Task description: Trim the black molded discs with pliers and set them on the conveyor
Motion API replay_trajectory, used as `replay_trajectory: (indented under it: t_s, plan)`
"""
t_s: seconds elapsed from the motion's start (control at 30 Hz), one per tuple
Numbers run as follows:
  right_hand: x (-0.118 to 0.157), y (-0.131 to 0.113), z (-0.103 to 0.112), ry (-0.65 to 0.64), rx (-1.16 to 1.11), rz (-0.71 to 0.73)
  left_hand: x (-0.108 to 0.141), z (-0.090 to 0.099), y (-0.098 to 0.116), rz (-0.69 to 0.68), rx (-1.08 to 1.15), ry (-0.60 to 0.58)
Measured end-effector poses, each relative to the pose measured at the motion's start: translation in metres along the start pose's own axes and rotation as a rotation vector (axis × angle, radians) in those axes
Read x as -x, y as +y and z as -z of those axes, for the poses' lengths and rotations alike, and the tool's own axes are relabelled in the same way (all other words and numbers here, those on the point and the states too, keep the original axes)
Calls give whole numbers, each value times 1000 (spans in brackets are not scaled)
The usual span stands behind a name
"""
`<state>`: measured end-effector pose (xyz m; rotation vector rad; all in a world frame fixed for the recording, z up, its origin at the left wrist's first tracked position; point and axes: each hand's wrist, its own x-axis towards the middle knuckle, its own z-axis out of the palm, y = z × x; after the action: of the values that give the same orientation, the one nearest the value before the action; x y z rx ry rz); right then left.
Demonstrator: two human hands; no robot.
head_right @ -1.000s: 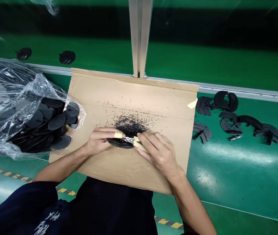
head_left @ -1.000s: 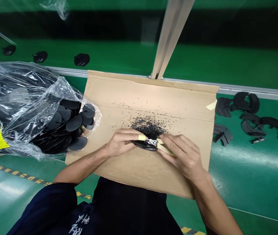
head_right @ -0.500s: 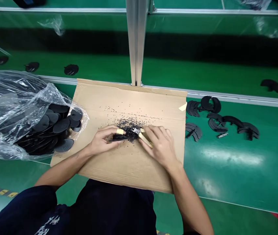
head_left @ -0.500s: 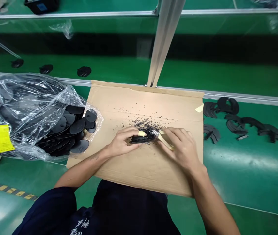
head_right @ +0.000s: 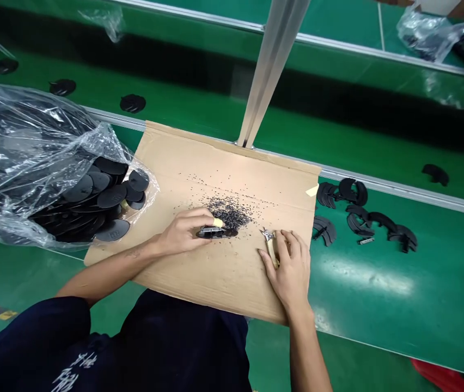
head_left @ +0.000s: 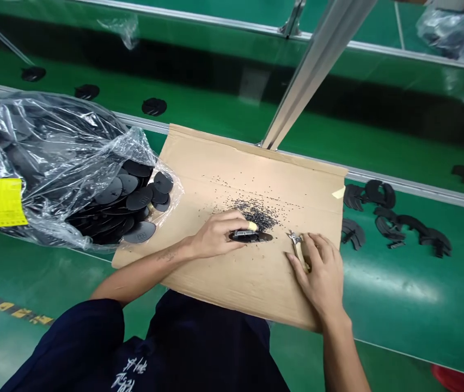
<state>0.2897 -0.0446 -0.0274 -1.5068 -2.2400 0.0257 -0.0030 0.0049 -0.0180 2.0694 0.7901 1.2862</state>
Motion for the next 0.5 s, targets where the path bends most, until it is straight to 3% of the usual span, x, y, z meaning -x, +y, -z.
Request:
replay_trajectory:
  t_s: [0.1, 0.17, 0.27, 0.33, 0.4, 0.5]
  plan:
    - [9, -12, 14, 45, -130, -68, 0, 0, -1, -6, -20, 15]
    - [19, -25, 31, -33, -338, -117, -1, 0, -2, -3, -45, 27]
    - [42, -47, 52, -454, -805, -77, -1, 1, -2, 7, -54, 42]
    - [61, -60, 54, -757, -966, -75, -1, 3, 0, 39, -49, 43]
    - [82, -71, 42, -908, -889, -148, -1, 5, 2, 65, -55, 40]
    - [108, -77, 9, -868, -612, -255, -2, 8, 7, 49, -59, 43]
